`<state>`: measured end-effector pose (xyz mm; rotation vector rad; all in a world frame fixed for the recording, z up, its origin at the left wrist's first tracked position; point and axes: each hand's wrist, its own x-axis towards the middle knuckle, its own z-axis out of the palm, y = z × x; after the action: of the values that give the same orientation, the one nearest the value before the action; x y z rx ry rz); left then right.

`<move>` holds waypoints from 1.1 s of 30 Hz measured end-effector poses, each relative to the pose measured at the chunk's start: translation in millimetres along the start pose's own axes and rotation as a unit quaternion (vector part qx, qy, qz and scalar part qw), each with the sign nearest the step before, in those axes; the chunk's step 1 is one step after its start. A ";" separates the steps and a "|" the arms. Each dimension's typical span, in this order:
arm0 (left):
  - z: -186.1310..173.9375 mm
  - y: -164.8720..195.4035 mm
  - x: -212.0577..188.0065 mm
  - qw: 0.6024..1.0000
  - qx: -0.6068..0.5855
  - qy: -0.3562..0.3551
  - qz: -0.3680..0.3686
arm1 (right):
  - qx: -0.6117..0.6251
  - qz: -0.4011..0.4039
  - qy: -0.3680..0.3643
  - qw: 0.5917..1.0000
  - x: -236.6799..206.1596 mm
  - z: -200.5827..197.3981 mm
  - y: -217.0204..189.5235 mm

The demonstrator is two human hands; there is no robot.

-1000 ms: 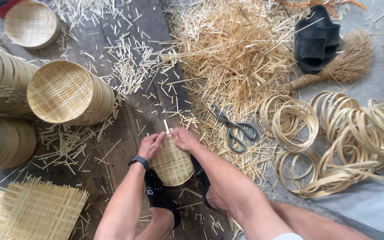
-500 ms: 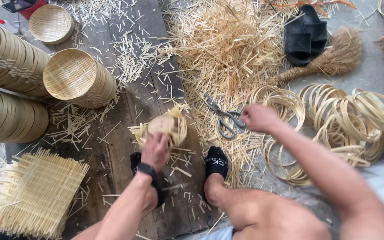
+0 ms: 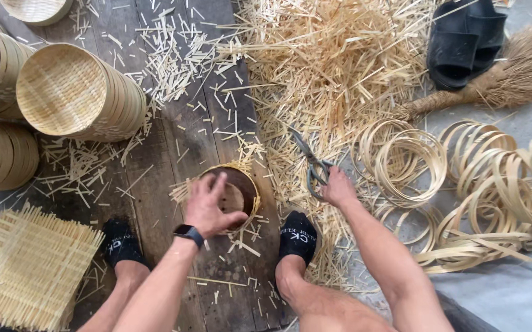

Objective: The person sits on the floor assembling woven bamboo trays. They press a woven bamboo mat onto a round wooden form, bend a thin bamboo strip into a ring, fit the ring around the mat's edge, trim excess strips with scissors, and set the finished tray onto a stack of completed trays.

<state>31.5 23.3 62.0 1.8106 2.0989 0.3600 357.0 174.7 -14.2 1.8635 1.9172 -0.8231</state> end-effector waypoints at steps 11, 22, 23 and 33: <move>36.3 2.6 8.3 0.985 -0.058 0.164 -0.009 | 0.146 -0.059 -0.053 0.986 -20.4 31.5 30.7; 59.9 11.5 4.2 0.962 -0.089 0.181 -0.182 | 0.078 -0.224 0.038 0.971 -70.3 35.8 -21.3; 60.4 12.1 2.6 0.967 -0.102 0.167 -0.160 | 0.078 -0.238 0.043 0.967 -67.1 34.8 -28.7; 61.4 20.9 7.6 0.978 -0.121 0.081 -0.150 | -0.072 -0.185 0.116 0.973 -43.6 41.8 -45.4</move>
<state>75.0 32.1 14.1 1.3420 2.2799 0.6680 309.6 115.9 -12.3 1.5985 2.4473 -0.5656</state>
